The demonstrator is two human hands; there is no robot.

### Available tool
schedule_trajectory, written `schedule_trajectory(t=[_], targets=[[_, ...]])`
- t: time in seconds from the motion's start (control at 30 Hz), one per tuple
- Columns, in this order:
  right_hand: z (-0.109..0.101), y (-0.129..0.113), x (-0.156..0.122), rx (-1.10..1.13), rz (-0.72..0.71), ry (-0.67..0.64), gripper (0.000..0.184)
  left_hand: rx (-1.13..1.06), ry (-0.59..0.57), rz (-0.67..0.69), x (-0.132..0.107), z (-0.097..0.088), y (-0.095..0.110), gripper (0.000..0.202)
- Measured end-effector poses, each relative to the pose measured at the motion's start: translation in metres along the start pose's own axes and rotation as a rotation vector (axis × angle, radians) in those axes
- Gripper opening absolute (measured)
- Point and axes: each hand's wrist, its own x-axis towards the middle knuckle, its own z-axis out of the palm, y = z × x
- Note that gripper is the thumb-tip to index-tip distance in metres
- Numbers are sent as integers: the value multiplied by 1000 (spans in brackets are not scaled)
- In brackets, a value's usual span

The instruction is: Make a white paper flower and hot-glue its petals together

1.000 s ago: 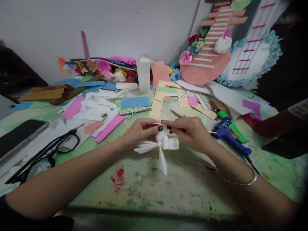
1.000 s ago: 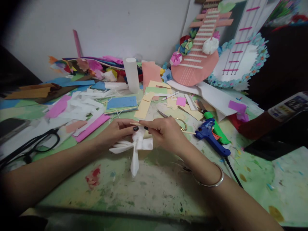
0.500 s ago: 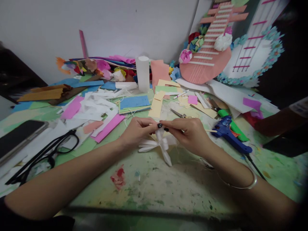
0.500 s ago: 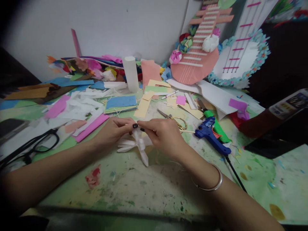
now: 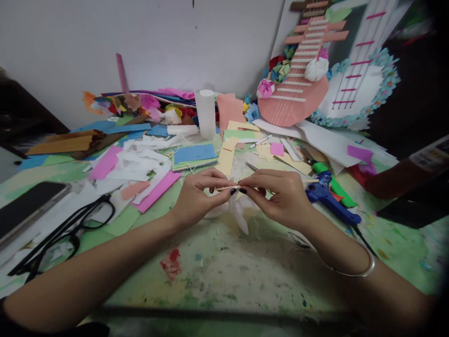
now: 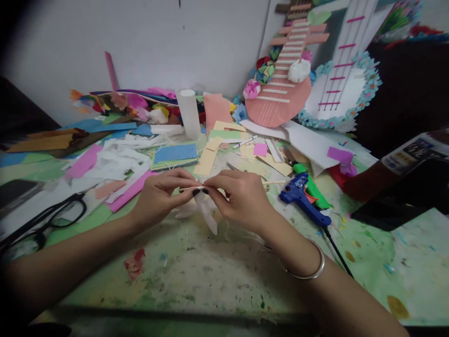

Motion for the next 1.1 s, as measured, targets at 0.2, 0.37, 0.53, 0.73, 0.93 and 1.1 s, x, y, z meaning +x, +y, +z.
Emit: schedule_trajectory(t=[0.2, 0.37, 0.53, 0.73, 0.93, 1.1], targets=[[0, -4, -2, -84, -84, 135, 18, 46, 38, 146, 0, -2, 9, 12], [1, -8, -2, -114, -128, 206, 17, 104, 113, 290, 0, -2, 12, 12], [0, -9, -3, -127, -122, 206, 16, 150, 117, 353, -1, -2, 14, 14], [-4, -12, -3, -183, -106, 191, 16, 117, 126, 345, -2, -1, 18, 17], [-5, -15, -3, -198, -92, 197, 17, -23, 81, 99, -8, 1, 19, 14], [-4, -15, -3, -176, -33, 174, 19, -70, 44, -15, -7, 2, 15, 14]])
